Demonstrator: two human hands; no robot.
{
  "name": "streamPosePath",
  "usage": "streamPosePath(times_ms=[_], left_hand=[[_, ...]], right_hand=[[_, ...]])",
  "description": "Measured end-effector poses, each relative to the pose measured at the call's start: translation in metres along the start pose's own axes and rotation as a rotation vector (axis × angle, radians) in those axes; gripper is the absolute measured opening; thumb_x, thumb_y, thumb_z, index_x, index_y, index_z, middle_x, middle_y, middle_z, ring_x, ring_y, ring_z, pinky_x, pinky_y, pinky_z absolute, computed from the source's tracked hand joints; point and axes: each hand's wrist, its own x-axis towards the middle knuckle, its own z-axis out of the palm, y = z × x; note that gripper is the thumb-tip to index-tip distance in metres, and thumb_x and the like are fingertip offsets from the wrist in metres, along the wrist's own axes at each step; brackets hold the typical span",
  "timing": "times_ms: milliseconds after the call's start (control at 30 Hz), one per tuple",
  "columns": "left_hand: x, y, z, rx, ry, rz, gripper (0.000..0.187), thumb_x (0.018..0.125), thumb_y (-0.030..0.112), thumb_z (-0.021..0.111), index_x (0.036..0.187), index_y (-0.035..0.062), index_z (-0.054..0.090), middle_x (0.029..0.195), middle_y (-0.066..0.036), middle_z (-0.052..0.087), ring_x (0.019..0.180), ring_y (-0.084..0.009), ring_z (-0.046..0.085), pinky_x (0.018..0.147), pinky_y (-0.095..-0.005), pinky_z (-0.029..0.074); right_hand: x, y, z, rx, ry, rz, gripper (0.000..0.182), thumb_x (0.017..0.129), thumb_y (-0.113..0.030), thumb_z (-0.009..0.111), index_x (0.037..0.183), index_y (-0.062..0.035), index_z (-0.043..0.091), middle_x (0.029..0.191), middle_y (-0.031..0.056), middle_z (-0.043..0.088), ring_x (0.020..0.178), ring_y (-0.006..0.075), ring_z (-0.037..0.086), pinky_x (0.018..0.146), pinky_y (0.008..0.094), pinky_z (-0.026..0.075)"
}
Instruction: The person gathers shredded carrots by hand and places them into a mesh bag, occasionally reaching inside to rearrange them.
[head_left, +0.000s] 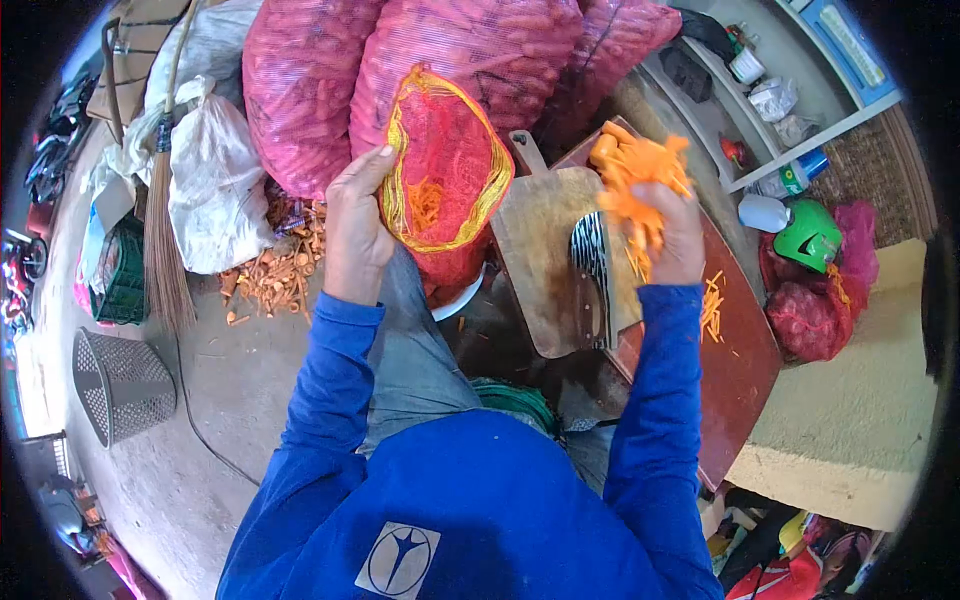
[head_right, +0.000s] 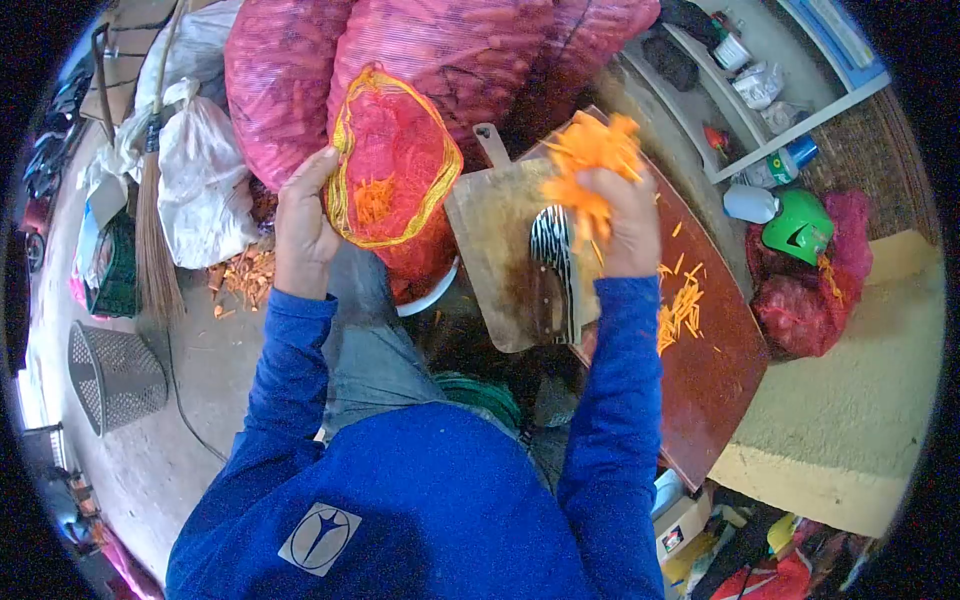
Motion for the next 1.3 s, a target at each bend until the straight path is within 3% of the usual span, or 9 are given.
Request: streamPosePath(times_ms=[133, 267, 533, 667, 767, 967, 1100, 1233, 1300], left_hand=[[0.002, 0.001, -0.004, 0.018, 0.013, 0.022, 0.021, 0.097, 0.008, 0.059, 0.113, -0.0052, 0.065, 0.107, -0.013, 0.071, 0.097, -0.0202, 0.069, 0.09, -0.0324, 0.054], [0.0, 0.006, -0.006, -0.012, -0.014, 0.017, 0.022, 0.097, 0.007, 0.058, 0.114, -0.0065, 0.064, 0.111, -0.014, 0.07, 0.101, -0.0205, 0.068, 0.092, -0.0329, 0.054], [-0.003, 0.01, -0.004, -0.04, 0.051, 0.066, 0.025, 0.095, 0.004, 0.062, 0.115, -0.0096, 0.065, 0.106, -0.014, 0.071, 0.095, -0.0179, 0.068, 0.086, -0.0288, 0.053], [-0.003, 0.01, -0.002, -0.035, 0.038, 0.071, 0.025, 0.094, 0.004, 0.062, 0.115, -0.0096, 0.065, 0.107, -0.014, 0.071, 0.095, -0.0182, 0.068, 0.087, -0.0295, 0.054], [0.0, 0.005, -0.005, -0.011, 0.026, 0.07, 0.025, 0.094, 0.004, 0.063, 0.115, -0.0091, 0.066, 0.107, -0.014, 0.071, 0.095, -0.0192, 0.068, 0.088, -0.0306, 0.054], [0.008, 0.012, -0.021, -0.013, -0.036, -0.021, 0.026, 0.098, 0.008, 0.057, 0.118, -0.0079, 0.064, 0.117, -0.016, 0.069, 0.104, -0.0232, 0.068, 0.095, -0.0355, 0.054], [0.003, 0.018, -0.024, -0.039, -0.108, -0.054, 0.028, 0.101, 0.011, 0.055, 0.121, -0.0073, 0.062, 0.121, -0.016, 0.067, 0.107, -0.023, 0.067, 0.097, -0.0353, 0.053], [-0.001, 0.015, -0.021, -0.02, -0.121, -0.061, 0.028, 0.101, 0.01, 0.055, 0.122, -0.0072, 0.062, 0.122, -0.017, 0.067, 0.109, -0.0228, 0.066, 0.098, -0.0351, 0.052], [-0.006, 0.01, -0.012, 0.045, -0.073, -0.05, 0.029, 0.101, 0.012, 0.055, 0.123, -0.0055, 0.062, 0.123, -0.015, 0.067, 0.11, -0.0224, 0.066, 0.097, -0.0352, 0.053]], right_hand=[[0.032, 0.026, 0.084, 0.142, -0.225, 0.105, 0.04, 0.078, -0.012, 0.071, 0.116, -0.0025, 0.061, 0.097, 0.0078, 0.07, 0.068, 0.0149, 0.068, 0.053, 0.0253, 0.055], [0.047, 0.071, 0.161, 0.405, -0.334, 0.142, 0.045, 0.072, 0.002, 0.074, 0.116, 0.0019, 0.062, 0.099, 0.0111, 0.07, 0.09, 0.0219, 0.07, 0.074, 0.0343, 0.06], [0.047, 0.135, 0.18, -0.695, -0.344, -0.257, 0.05, 0.083, -0.025, 0.076, 0.122, 0.0041, 0.064, 0.112, 0.0213, 0.071, 0.1, 0.0344, 0.07, 0.089, 0.0421, 0.053], [0.049, 0.116, 0.165, -0.727, -0.448, -0.154, 0.034, 0.086, -0.025, 0.069, 0.109, 0.0001, 0.072, 0.1, 0.0243, 0.071, 0.096, 0.0378, 0.07, 0.087, 0.0429, 0.054], [0.048, 0.113, 0.154, -0.767, -0.454, -0.477, 0.019, 0.087, -0.003, 0.061, 0.102, 0.0029, 0.072, 0.084, 0.0163, 0.072, 0.076, 0.0266, 0.07, 0.072, 0.0361, 0.054], [-0.034, 0.038, 0.065, -0.654, -0.224, -0.723, 0.022, 0.084, -0.001, 0.061, 0.104, 0.0001, 0.071, 0.098, 0.0209, 0.07, 0.095, 0.0377, 0.068, 0.085, 0.0421, 0.054], [-0.108, 0.038, -0.06, -1.089, 0.191, -0.526, 0.035, 0.085, -0.008, 0.067, 0.118, 0.001, 0.065, 0.116, 0.023, 0.064, 0.111, 0.0391, 0.061, 0.095, 0.0446, 0.048], [-0.191, 0.07, -0.183, -1.494, 0.401, -0.292, 0.077, 0.079, -0.032, 0.078, 0.141, 0.001, 0.046, 0.129, 0.0254, 0.051, 0.12, 0.0444, 0.051, 0.102, 0.0493, 0.041], [-0.217, 0.075, -0.195, -1.542, 0.514, 0.075, 0.101, 0.072, -0.045, 0.082, 0.149, 0.0, 0.034, 0.135, 0.0275, 0.042, 0.124, 0.0457, 0.045, 0.105, 0.0508, 0.038]])
